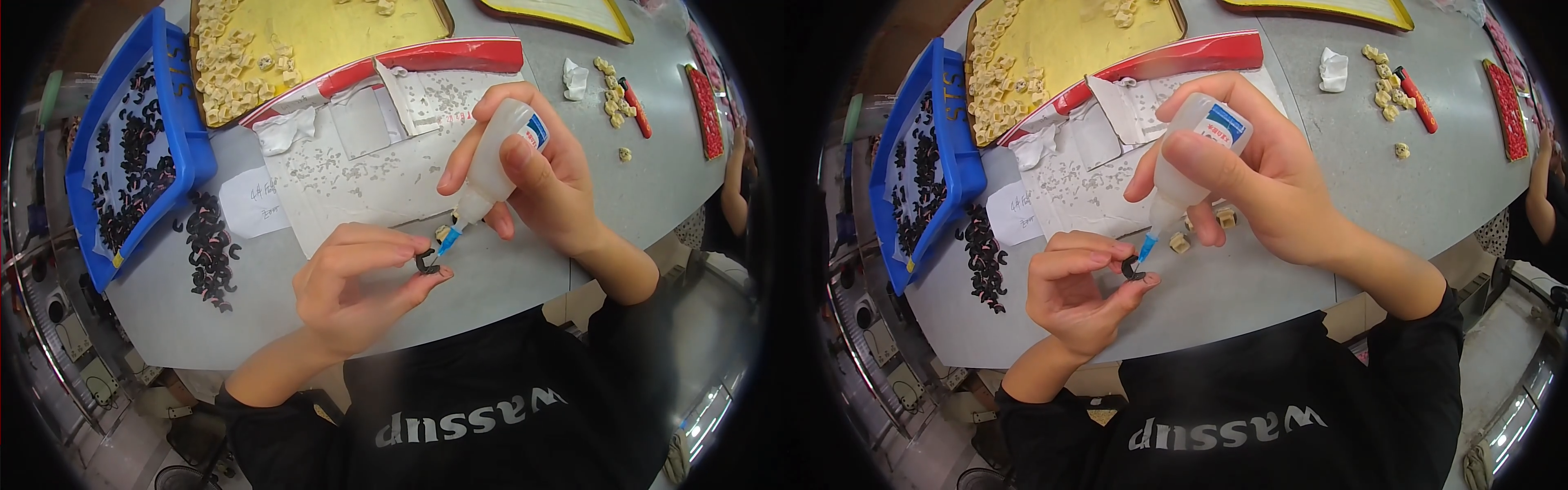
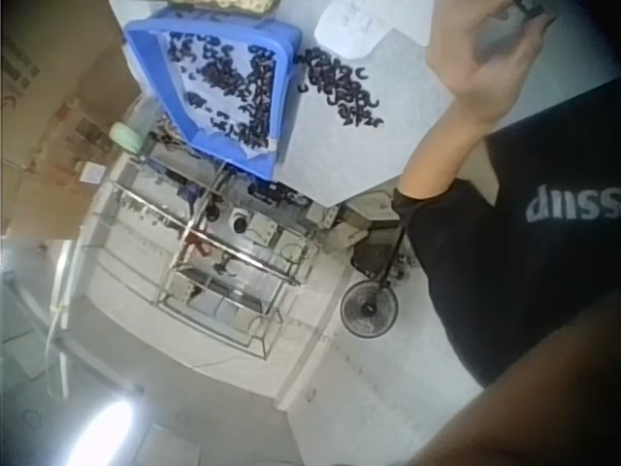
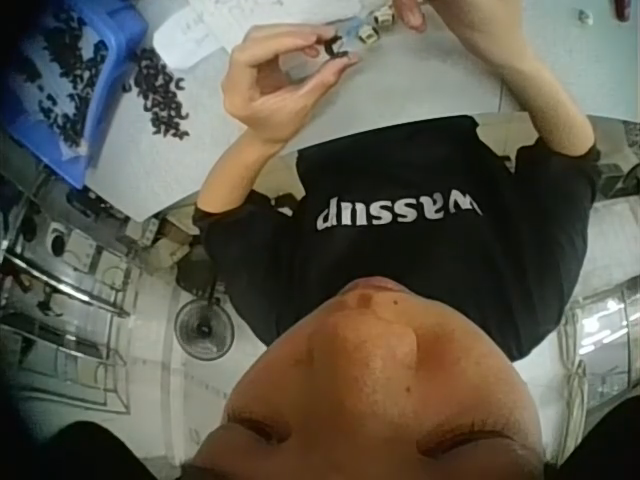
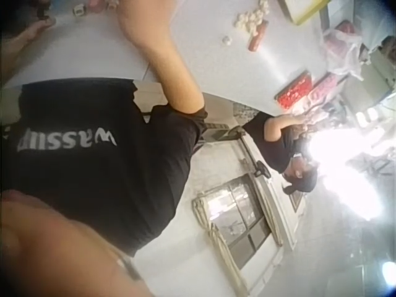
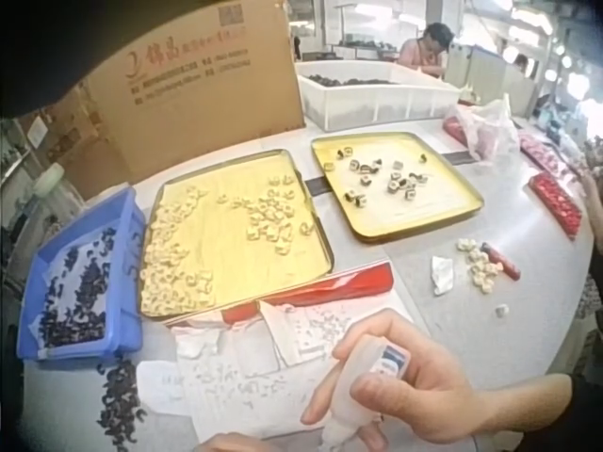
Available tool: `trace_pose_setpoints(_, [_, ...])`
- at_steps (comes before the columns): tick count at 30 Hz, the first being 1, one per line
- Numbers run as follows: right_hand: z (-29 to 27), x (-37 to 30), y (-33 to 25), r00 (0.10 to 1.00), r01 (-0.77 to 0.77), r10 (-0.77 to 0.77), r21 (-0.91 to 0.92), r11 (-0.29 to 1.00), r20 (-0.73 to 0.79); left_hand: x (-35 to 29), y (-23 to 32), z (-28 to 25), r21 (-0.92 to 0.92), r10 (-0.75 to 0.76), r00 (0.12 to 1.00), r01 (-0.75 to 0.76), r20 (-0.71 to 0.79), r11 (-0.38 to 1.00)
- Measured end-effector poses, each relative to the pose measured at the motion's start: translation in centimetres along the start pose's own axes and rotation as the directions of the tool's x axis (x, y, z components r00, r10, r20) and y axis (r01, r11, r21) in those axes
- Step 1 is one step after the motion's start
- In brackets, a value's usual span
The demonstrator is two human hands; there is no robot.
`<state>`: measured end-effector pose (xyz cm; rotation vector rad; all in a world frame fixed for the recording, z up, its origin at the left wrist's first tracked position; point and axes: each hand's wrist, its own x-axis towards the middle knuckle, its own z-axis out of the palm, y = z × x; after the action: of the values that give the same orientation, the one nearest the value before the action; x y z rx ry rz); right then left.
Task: Gluing small plastic components together to assemble toy parts in a factory setting.
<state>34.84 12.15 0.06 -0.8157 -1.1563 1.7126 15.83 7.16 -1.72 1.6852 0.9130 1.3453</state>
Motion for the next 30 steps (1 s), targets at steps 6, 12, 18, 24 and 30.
trace_pose_setpoints(6, [-0.06, 0.07, 0.10, 1.000, 0.004, -0.004, 0.006, 1.000, 0.002, -0.02, -0.04, -0.14, 0.004, 0.007, 1.000, -0.007, 0.001, 1.000])
trace_pose_setpoints(12, [-0.14, 0.05, -0.04, 1.000, 0.027, -0.027, -0.016, 1.000, -0.001, 0.06, 0.04, -0.16, 0.001, 0.017, 1.000, -0.017, 0.000, 1.000])
trace_pose_setpoints(18, [-0.05, 0.20, -0.01, 0.999, 0.024, -0.025, -0.013, 1.000, -0.035, -0.22, -0.25, -0.52, 0.012, 0.014, 0.999, -0.015, 0.040, 1.000])
trace_pose_setpoints(24, [0.06, 0.12, -0.21, 0.999, 0.018, -0.019, -0.023, 1.000, -0.045, -0.18, -0.31, -0.51, 0.017, 0.026, 0.995, -0.028, 0.096, 0.999])
trace_pose_setpoints(30, [0.04, 0.06, 0.06, 0.998, 0.050, -0.051, -0.038, 0.998, -0.023, -0.15, -0.29, -0.45, 0.011, 0.027, 0.995, -0.028, 0.096, 1.000])
